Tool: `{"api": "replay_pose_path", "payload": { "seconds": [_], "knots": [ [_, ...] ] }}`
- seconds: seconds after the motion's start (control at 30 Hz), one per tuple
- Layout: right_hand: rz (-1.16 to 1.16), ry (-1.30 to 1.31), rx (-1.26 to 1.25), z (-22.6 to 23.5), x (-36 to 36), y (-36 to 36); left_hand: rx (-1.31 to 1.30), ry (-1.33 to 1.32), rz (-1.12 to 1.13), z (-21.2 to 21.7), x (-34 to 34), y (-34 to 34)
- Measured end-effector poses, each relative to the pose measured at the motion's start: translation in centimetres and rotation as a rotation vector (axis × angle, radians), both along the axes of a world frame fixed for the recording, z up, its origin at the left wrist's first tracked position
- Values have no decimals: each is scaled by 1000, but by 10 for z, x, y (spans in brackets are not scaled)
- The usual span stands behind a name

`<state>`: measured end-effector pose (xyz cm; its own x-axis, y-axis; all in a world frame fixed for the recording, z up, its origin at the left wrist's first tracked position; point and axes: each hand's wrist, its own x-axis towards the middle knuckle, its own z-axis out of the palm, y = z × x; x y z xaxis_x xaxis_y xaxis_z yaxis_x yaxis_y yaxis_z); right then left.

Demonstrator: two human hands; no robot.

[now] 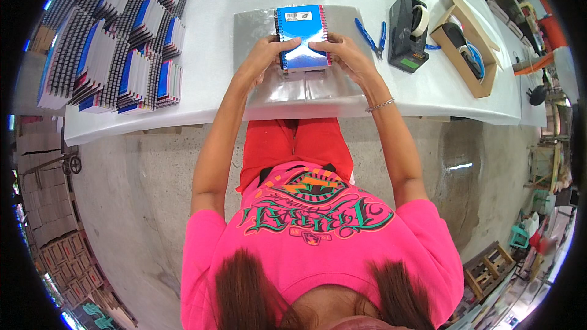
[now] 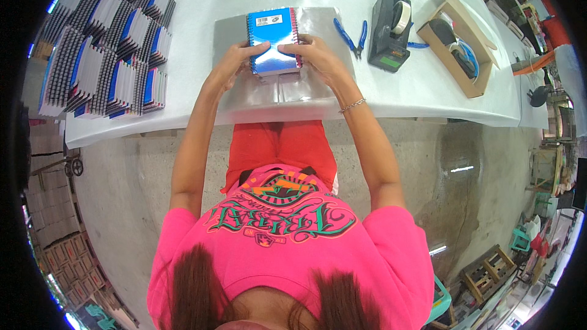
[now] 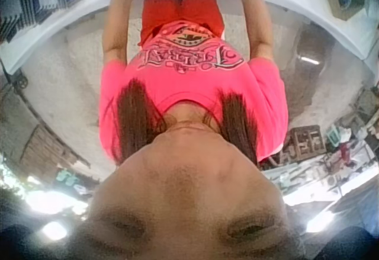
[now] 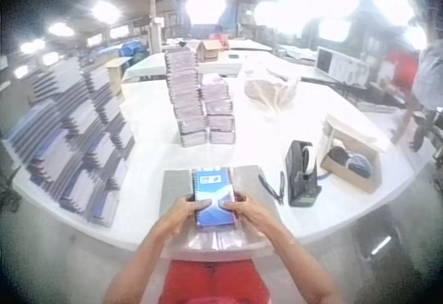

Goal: The person repeatedly picks up spiral-bound notebooks from a stack, places them into clear plastic sleeves, folds the sleeves around the notebooks, and secures them with tape. The wrapped notebooks are stacked on the table.

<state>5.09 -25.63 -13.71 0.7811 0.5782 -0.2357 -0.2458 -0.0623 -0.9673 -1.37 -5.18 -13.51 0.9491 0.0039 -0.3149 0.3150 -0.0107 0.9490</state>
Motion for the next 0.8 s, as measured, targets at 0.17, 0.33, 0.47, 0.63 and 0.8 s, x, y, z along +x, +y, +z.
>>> {"api": "replay_pose_path", "payload": {
  "seconds": [0.17,0.33,0.47,0.63,0.8],
  "knots": [
    [-7,-31,-58,-10,-1,5,-38,-23,67,-16,4,1],
    [-41,-47,-79,-17,-1,5,65,-76,97,-17,2,-4],
    [-60,-65,-50,-18,-4,6,339,-88,107,-35,9,3],
    [-12,-91,-129,-17,-5,6,418,-76,-26,-19,9,8],
    [-81,-252,-169,-23,0,-6,430,-61,30,-16,0,13]
  ]
}}
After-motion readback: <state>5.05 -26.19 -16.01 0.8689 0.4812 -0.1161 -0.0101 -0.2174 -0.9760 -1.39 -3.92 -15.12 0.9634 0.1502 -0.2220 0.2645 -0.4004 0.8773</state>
